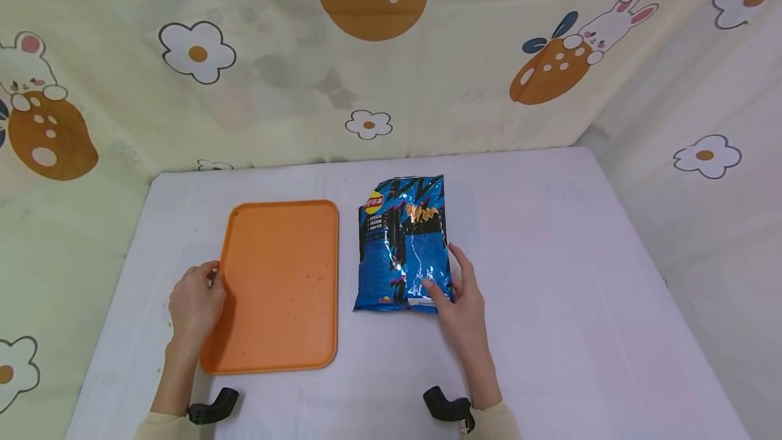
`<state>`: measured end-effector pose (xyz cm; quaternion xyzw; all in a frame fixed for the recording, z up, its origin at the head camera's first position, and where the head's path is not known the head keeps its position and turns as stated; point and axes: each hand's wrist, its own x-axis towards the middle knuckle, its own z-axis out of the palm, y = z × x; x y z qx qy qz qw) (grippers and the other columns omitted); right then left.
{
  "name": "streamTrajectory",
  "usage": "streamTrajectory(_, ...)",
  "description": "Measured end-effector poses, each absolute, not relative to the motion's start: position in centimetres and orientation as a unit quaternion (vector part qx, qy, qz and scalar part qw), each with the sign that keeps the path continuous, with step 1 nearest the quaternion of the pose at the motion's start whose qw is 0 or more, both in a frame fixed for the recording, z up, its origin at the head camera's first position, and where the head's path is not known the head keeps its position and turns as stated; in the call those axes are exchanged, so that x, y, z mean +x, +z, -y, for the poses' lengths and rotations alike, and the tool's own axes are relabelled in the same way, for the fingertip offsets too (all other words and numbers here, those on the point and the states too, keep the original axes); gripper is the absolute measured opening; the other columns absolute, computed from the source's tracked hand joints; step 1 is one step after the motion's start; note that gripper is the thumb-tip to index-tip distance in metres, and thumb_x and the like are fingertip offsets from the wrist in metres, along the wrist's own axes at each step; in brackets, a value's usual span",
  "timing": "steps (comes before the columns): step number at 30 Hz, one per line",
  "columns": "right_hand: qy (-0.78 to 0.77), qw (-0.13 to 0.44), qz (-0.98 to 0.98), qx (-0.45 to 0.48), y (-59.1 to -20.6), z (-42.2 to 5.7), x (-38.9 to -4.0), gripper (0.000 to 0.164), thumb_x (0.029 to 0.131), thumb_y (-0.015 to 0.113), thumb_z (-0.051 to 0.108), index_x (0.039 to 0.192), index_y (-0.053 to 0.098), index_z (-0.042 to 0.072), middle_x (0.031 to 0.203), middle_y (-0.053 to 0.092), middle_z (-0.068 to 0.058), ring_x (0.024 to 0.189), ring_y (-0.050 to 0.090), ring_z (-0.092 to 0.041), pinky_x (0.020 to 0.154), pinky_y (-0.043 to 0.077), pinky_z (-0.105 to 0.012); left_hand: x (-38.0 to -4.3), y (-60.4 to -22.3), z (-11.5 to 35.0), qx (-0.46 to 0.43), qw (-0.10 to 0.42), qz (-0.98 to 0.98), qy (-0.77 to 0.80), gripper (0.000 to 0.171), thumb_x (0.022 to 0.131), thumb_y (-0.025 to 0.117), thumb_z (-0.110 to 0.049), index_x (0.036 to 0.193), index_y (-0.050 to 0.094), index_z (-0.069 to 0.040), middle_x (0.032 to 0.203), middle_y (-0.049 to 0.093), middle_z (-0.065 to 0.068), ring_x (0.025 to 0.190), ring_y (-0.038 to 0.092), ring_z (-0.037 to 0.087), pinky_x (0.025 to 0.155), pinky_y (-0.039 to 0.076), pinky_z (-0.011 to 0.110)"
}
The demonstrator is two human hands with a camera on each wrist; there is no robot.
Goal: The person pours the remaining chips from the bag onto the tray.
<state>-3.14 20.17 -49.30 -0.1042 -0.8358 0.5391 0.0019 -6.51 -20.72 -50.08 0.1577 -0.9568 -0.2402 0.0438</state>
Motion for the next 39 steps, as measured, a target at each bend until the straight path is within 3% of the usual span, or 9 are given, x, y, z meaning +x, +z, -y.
streamTrajectory(3, 0.524, 0.034, 0.849, -0.060, -49.5, -20.2, -3.3, 0.070, 0.092, 0.067, 0.030, 0.150, 0.029, 0.038, 0.142, 0.053, -0.013, 0.119, 0.062, -0.033, 0.081, 0.049, -0.012, -6.6, -50.1, 20.8, 0.158, 0.046, 0.957, -0.239, 0.031, 0.095, 0.053, -0.009, 0.122, 0.062, 0.005, 0.100, 0.064, 0.024, 0.085, 0.065, 0.039, 0.069, 0.052, 0.051)
streamTrajectory(9, 0.433, 0.105, 0.895, 0.030, -49.7, -20.2, -3.6, 0.046, 0.091, 0.068, 0.020, 0.136, 0.055, 0.018, 0.139, 0.054, -0.009, 0.124, 0.055, -0.030, 0.094, 0.037, -0.006, -6.7, -50.2, 20.8, 0.161, 0.047, 0.956, -0.240, 0.031, 0.096, 0.054, -0.010, 0.122, 0.062, 0.004, 0.101, 0.065, 0.024, 0.087, 0.065, 0.039, 0.072, 0.053, 0.050)
streamTrajectory(16, 0.420, 0.114, 0.896, 0.093, -49.3, -20.1, -4.2, 0.056, 0.083, 0.076, 0.013, 0.136, 0.055, 0.013, 0.139, 0.053, -0.011, 0.126, 0.053, -0.032, 0.098, 0.029, -0.002, -6.8, -50.2, 20.8, 0.165, 0.040, 0.955, -0.245, 0.032, 0.096, 0.053, -0.009, 0.124, 0.061, 0.004, 0.103, 0.064, 0.023, 0.090, 0.064, 0.039, 0.075, 0.052, 0.051)
streamTrajectory(22, 0.402, 0.113, 0.897, 0.142, -47.6, -19.9, -5.1, 0.056, 0.082, 0.077, 0.010, 0.134, 0.057, 0.014, 0.138, 0.055, -0.011, 0.124, 0.056, -0.031, 0.097, 0.032, -0.004, -6.8, -50.3, 20.9, 0.164, 0.045, 0.953, -0.249, 0.031, 0.095, 0.054, -0.009, 0.123, 0.062, 0.004, 0.102, 0.064, 0.023, 0.089, 0.064, 0.039, 0.074, 0.051, 0.051)
streamTrajectory(31, 0.355, 0.162, 0.880, 0.270, -44.6, -19.8, -7.1, 0.056, 0.073, 0.081, 0.001, 0.125, 0.061, 0.002, 0.128, 0.060, -0.014, 0.113, 0.062, -0.030, 0.099, 0.034, -0.004, -6.8, -50.1, 21.1, 0.163, 0.041, 0.952, -0.257, 0.032, 0.095, 0.054, -0.010, 0.123, 0.062, 0.003, 0.101, 0.064, 0.023, 0.088, 0.064, 0.038, 0.072, 0.052, 0.050)
streamTrajectory(35, 0.345, 0.153, 0.872, 0.313, -42.6, -19.5, -7.8, 0.057, 0.073, 0.081, 0.002, 0.127, 0.060, 0.002, 0.129, 0.059, -0.013, 0.114, 0.061, -0.027, 0.100, 0.036, -0.006, -6.9, -50.0, 21.0, 0.167, 0.038, 0.951, -0.258, 0.032, 0.096, 0.053, -0.009, 0.124, 0.061, 0.003, 0.101, 0.064, 0.023, 0.088, 0.063, 0.037, 0.073, 0.051, 0.049)
streamTrajectory(39, 0.325, 0.122, 0.872, 0.344, -40.6, -18.9, -8.0, 0.056, 0.078, 0.078, 0.006, 0.130, 0.058, 0.003, 0.132, 0.057, -0.013, 0.118, 0.059, -0.025, 0.095, 0.048, -0.019, -6.8, -50.0, 20.9, 0.171, 0.031, 0.951, -0.257, 0.032, 0.096, 0.053, -0.009, 0.125, 0.061, 0.004, 0.102, 0.064, 0.023, 0.087, 0.063, 0.036, 0.071, 0.051, 0.047)
